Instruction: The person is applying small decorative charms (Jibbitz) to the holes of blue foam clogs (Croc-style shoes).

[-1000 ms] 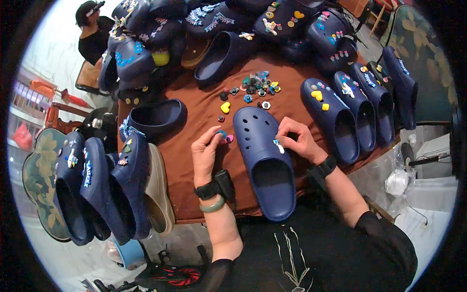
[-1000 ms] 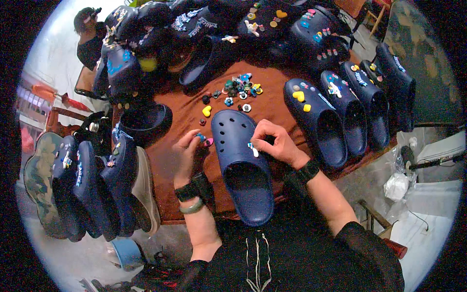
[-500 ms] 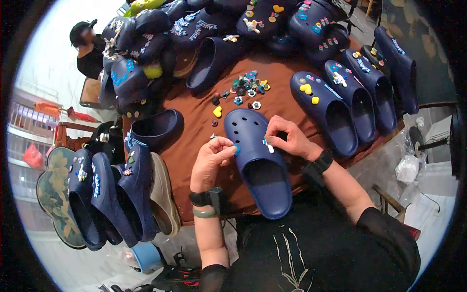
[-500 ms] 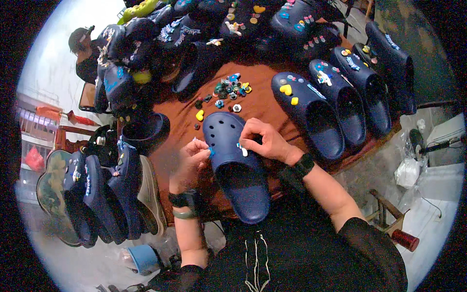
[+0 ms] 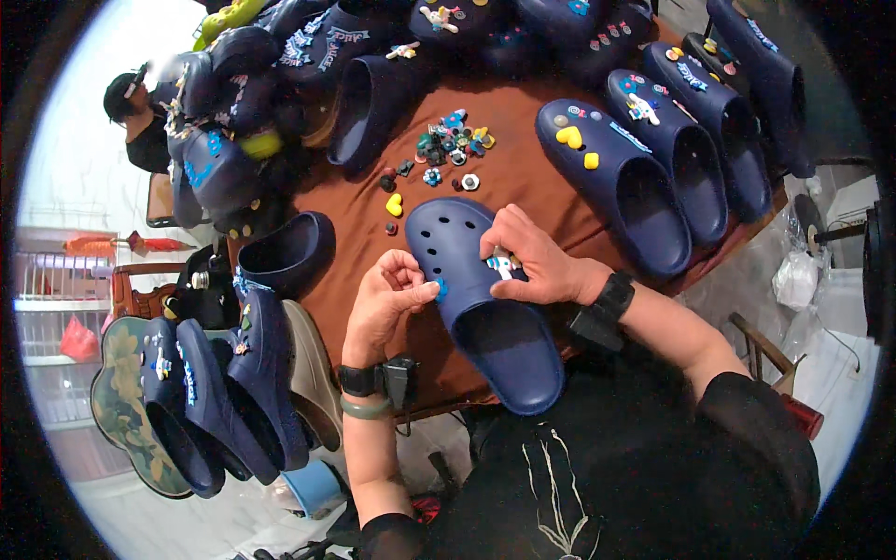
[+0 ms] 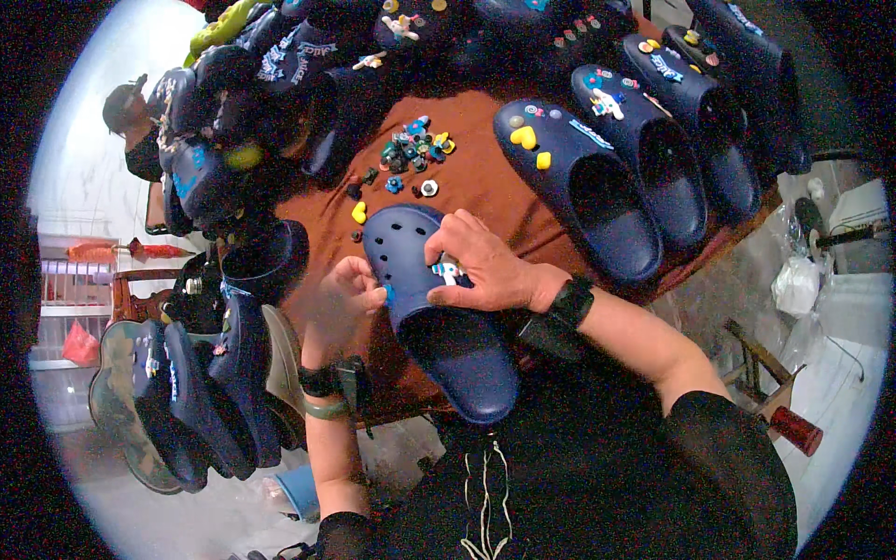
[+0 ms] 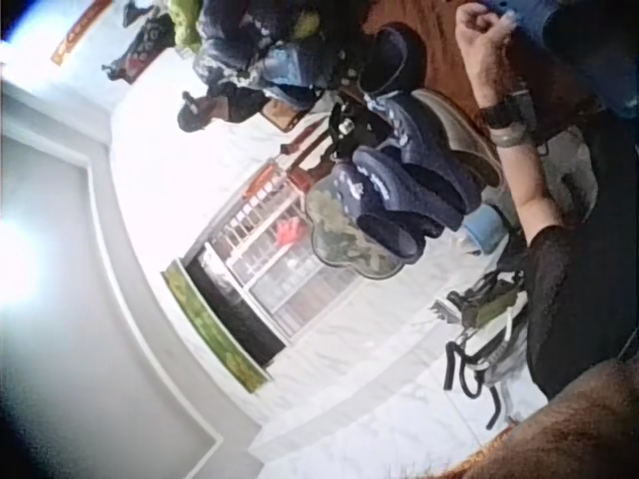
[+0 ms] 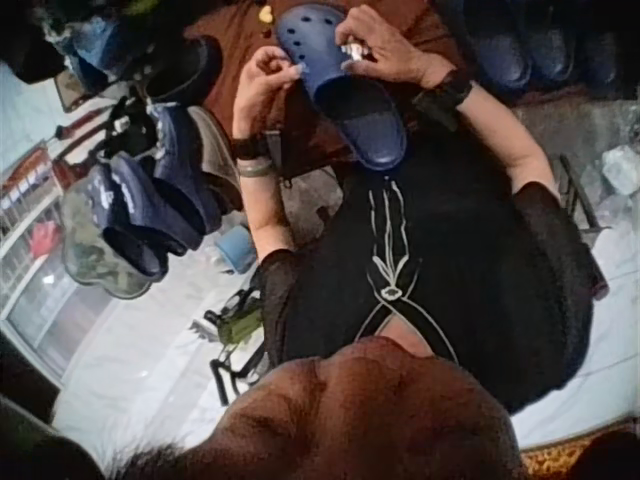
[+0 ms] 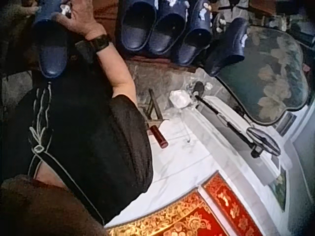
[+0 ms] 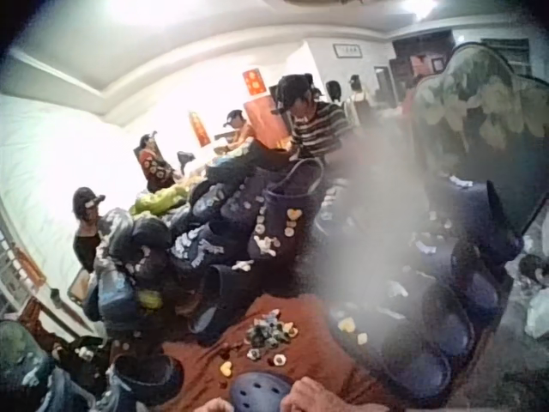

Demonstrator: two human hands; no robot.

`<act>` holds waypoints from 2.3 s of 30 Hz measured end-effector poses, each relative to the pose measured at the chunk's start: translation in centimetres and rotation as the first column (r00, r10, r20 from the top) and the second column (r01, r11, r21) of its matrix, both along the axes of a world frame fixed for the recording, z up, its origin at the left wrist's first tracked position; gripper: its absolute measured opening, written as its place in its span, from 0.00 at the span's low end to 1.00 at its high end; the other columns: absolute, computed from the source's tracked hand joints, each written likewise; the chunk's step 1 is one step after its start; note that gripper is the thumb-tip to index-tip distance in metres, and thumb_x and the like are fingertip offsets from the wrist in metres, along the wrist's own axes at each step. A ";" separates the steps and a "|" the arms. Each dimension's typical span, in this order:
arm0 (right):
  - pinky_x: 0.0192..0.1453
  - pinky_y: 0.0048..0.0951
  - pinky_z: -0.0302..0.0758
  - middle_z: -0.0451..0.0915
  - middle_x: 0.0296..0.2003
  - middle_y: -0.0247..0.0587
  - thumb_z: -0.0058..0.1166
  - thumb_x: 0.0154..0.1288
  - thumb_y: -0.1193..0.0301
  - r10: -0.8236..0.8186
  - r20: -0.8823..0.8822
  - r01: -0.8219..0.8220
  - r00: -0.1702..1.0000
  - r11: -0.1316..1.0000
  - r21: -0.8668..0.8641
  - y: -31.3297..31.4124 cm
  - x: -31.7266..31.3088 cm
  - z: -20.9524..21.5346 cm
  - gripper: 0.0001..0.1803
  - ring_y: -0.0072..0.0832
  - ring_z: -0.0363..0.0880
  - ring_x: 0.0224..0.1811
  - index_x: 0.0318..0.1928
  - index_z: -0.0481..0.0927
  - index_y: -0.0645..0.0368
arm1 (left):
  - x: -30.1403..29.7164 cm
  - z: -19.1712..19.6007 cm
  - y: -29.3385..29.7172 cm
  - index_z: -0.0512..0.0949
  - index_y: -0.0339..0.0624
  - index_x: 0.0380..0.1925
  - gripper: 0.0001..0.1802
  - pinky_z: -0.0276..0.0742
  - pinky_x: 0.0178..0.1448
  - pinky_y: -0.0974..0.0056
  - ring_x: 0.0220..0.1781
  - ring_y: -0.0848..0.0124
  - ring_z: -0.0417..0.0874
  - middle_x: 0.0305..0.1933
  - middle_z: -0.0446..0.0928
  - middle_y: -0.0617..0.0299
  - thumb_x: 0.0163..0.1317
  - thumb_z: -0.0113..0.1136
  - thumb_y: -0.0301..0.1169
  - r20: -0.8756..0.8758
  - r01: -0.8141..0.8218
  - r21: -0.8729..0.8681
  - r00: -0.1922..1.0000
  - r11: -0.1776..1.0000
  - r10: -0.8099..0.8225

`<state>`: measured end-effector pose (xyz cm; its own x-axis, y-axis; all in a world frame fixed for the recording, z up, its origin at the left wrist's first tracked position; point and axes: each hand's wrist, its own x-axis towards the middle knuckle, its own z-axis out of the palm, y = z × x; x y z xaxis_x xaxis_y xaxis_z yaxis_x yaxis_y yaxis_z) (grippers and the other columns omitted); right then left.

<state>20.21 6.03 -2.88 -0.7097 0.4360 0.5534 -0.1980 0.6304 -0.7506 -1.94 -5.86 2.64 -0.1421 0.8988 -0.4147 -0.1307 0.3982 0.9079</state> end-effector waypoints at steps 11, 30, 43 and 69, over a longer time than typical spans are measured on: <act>0.44 0.36 0.64 0.67 0.33 0.39 0.59 0.59 0.55 -0.054 -0.040 0.054 0.998 0.999 -0.007 -0.1 -0.3 0.1 0.18 0.39 0.65 0.38 0.37 0.71 0.54 | 3.8 1.4 -2.9 0.80 0.32 0.44 0.12 0.69 0.36 0.76 0.35 0.80 0.73 0.41 0.74 0.62 0.60 0.58 0.17 -0.700 0.172 0.336 0.704 0.926 0.123; 0.43 0.36 0.64 0.67 0.32 0.40 0.59 0.58 0.57 -0.084 -0.034 0.085 0.996 0.996 0.018 -0.1 -0.3 -0.2 0.16 0.40 0.65 0.37 0.35 0.71 0.55 | 4.7 -0.1 -4.4 0.77 0.41 0.55 0.29 0.62 0.59 0.70 0.54 0.68 0.69 0.54 0.67 0.61 0.53 0.45 0.09 -0.688 0.202 0.333 0.720 0.921 0.091; 0.43 0.34 0.64 0.67 0.31 0.40 0.60 0.57 0.60 -0.049 0.007 0.050 0.999 0.997 -0.060 -0.3 -0.1 0.4 0.15 0.38 0.66 0.36 0.35 0.71 0.56 | 2.9 -1.4 -2.9 0.76 0.44 0.44 0.12 0.72 0.43 0.68 0.39 0.77 0.76 0.41 0.77 0.68 0.61 0.62 0.30 0.305 -0.348 -0.033 0.889 0.937 0.340; 0.42 0.32 0.69 0.71 0.34 0.42 0.63 0.53 0.66 -0.052 -0.074 0.055 0.996 0.998 0.026 -0.4 0.2 0.2 0.14 0.37 0.70 0.37 0.36 0.75 0.59 | 1.3 -3.2 -6.6 0.76 0.40 0.40 0.10 0.68 0.32 0.76 0.29 0.82 0.72 0.32 0.76 0.68 0.67 0.56 0.35 0.119 -0.429 0.084 0.901 0.900 0.418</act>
<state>20.39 5.66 -2.64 -0.6427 0.4558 0.6157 -0.2174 0.6621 -0.7172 -0.61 -12.49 -0.56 -0.4832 0.8016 -0.3521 -0.3543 0.1887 0.9159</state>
